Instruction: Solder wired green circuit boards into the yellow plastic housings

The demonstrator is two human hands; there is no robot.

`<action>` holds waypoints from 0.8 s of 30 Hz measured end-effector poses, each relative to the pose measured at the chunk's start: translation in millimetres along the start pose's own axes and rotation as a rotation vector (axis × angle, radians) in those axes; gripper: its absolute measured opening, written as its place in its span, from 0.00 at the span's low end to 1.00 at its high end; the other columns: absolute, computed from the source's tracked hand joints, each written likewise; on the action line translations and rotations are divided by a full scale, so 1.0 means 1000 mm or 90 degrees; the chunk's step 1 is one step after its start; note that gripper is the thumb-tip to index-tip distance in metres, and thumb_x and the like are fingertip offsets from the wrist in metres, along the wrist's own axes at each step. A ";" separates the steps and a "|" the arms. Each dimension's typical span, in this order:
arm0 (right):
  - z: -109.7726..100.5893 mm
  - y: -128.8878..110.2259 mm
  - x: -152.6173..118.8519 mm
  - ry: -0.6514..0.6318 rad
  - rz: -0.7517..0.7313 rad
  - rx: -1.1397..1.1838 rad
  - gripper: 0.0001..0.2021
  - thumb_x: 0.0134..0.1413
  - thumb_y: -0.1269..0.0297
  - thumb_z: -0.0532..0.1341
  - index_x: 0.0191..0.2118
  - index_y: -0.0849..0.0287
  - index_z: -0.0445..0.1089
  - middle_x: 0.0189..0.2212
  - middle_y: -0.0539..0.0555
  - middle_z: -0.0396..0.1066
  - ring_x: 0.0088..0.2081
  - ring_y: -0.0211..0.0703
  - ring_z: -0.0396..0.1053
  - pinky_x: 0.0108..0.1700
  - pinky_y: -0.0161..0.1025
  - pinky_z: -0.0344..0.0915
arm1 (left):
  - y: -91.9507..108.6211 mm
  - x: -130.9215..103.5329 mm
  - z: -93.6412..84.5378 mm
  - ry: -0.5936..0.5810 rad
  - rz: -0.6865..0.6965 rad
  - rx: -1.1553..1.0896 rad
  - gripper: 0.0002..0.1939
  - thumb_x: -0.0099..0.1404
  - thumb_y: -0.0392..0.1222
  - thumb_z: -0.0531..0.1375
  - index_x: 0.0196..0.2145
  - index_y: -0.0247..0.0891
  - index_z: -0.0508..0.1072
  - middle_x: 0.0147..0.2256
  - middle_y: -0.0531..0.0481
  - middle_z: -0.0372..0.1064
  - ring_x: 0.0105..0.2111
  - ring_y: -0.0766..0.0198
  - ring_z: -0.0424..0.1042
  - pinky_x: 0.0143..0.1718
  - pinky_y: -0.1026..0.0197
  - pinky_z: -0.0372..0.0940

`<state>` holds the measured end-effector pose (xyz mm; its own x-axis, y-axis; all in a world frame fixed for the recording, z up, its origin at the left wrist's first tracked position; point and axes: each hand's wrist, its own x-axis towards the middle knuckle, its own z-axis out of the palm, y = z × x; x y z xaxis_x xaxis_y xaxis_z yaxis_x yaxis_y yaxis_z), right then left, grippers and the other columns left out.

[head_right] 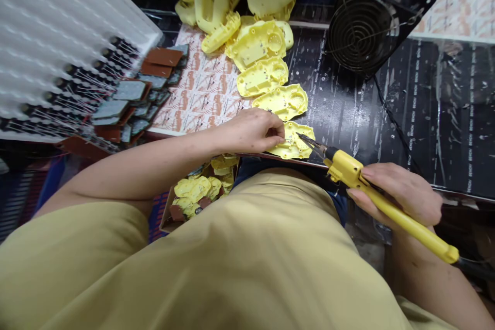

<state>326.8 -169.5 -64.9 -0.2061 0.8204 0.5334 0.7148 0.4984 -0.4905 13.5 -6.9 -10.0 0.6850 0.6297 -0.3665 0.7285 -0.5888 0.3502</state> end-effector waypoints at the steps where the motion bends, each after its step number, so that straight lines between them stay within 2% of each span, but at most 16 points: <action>1: 0.004 -0.002 0.003 0.003 -0.047 0.001 0.12 0.71 0.48 0.68 0.48 0.50 0.78 0.32 0.53 0.81 0.31 0.42 0.80 0.31 0.36 0.75 | 0.000 0.000 0.000 0.000 0.001 0.002 0.13 0.66 0.36 0.61 0.41 0.42 0.86 0.39 0.48 0.85 0.41 0.56 0.80 0.41 0.58 0.66; 2: 0.008 -0.004 0.005 0.005 -0.085 0.004 0.11 0.71 0.52 0.69 0.51 0.50 0.78 0.33 0.53 0.82 0.32 0.42 0.80 0.31 0.34 0.75 | 0.000 0.000 0.000 -0.001 0.002 0.004 0.13 0.66 0.36 0.61 0.41 0.42 0.86 0.39 0.48 0.85 0.41 0.56 0.80 0.41 0.58 0.66; 4: 0.013 -0.007 0.008 0.010 -0.100 0.025 0.10 0.72 0.57 0.68 0.53 0.51 0.77 0.33 0.53 0.82 0.32 0.41 0.81 0.31 0.34 0.75 | -0.001 0.000 0.001 -0.002 0.005 0.008 0.13 0.66 0.36 0.61 0.41 0.42 0.86 0.40 0.48 0.85 0.41 0.56 0.80 0.40 0.58 0.65; 8: 0.018 -0.011 0.010 0.030 -0.067 0.114 0.02 0.71 0.60 0.68 0.46 0.48 0.77 0.30 0.50 0.80 0.31 0.42 0.81 0.31 0.35 0.77 | -0.002 -0.001 0.001 0.007 0.020 -0.001 0.12 0.66 0.36 0.61 0.41 0.41 0.86 0.39 0.49 0.85 0.39 0.58 0.79 0.39 0.59 0.64; 10: 0.017 -0.013 0.013 0.034 -0.071 0.136 0.03 0.68 0.62 0.70 0.44 0.47 0.77 0.30 0.48 0.80 0.31 0.41 0.81 0.30 0.34 0.77 | -0.003 -0.002 -0.001 0.004 0.017 -0.012 0.12 0.66 0.36 0.61 0.41 0.40 0.86 0.39 0.48 0.85 0.39 0.58 0.79 0.39 0.60 0.64; 12: 0.016 -0.016 0.017 0.044 -0.063 0.121 0.06 0.66 0.62 0.72 0.46 0.47 0.78 0.31 0.48 0.81 0.30 0.41 0.81 0.30 0.33 0.78 | -0.003 -0.002 -0.001 0.006 0.004 -0.023 0.12 0.66 0.36 0.62 0.41 0.39 0.86 0.38 0.48 0.85 0.38 0.58 0.79 0.39 0.60 0.63; 15: 0.013 -0.020 0.025 0.043 -0.032 0.019 0.09 0.66 0.59 0.73 0.50 0.47 0.80 0.32 0.50 0.82 0.30 0.43 0.82 0.32 0.35 0.80 | -0.003 -0.002 0.000 0.031 0.000 -0.026 0.12 0.65 0.36 0.62 0.41 0.39 0.87 0.36 0.48 0.84 0.35 0.59 0.78 0.38 0.60 0.63; 17: 0.013 -0.020 0.029 0.031 -0.046 0.017 0.06 0.66 0.60 0.73 0.47 0.48 0.81 0.32 0.50 0.83 0.30 0.43 0.82 0.31 0.33 0.80 | -0.003 -0.001 0.002 0.041 0.001 -0.018 0.12 0.65 0.36 0.62 0.40 0.39 0.86 0.35 0.48 0.84 0.35 0.58 0.77 0.37 0.59 0.62; 19: 0.016 -0.018 0.032 0.039 -0.079 0.090 0.04 0.64 0.63 0.74 0.41 0.49 0.80 0.30 0.50 0.82 0.29 0.42 0.81 0.28 0.32 0.78 | -0.002 0.000 0.003 0.041 -0.002 -0.010 0.12 0.65 0.36 0.61 0.40 0.39 0.86 0.36 0.47 0.84 0.36 0.57 0.78 0.36 0.59 0.61; 21: 0.021 -0.015 0.032 0.060 -0.085 0.146 0.07 0.64 0.63 0.75 0.37 0.51 0.77 0.29 0.49 0.81 0.28 0.41 0.81 0.28 0.31 0.78 | -0.002 0.000 0.003 0.038 -0.007 -0.004 0.12 0.66 0.37 0.61 0.40 0.39 0.86 0.37 0.47 0.84 0.37 0.57 0.78 0.36 0.58 0.60; 24: 0.025 -0.009 0.029 0.039 -0.064 0.143 0.10 0.69 0.58 0.71 0.35 0.52 0.75 0.29 0.51 0.81 0.30 0.40 0.81 0.30 0.31 0.78 | -0.001 -0.001 0.003 0.032 -0.012 0.002 0.13 0.65 0.36 0.61 0.41 0.39 0.86 0.37 0.47 0.84 0.37 0.57 0.79 0.37 0.59 0.61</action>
<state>297.3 -143.1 -62.5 -0.2233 0.7481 0.6248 0.5242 0.6326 -0.5701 12.0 -8.0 -12.5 0.6704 0.6651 -0.3290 0.7411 -0.5783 0.3412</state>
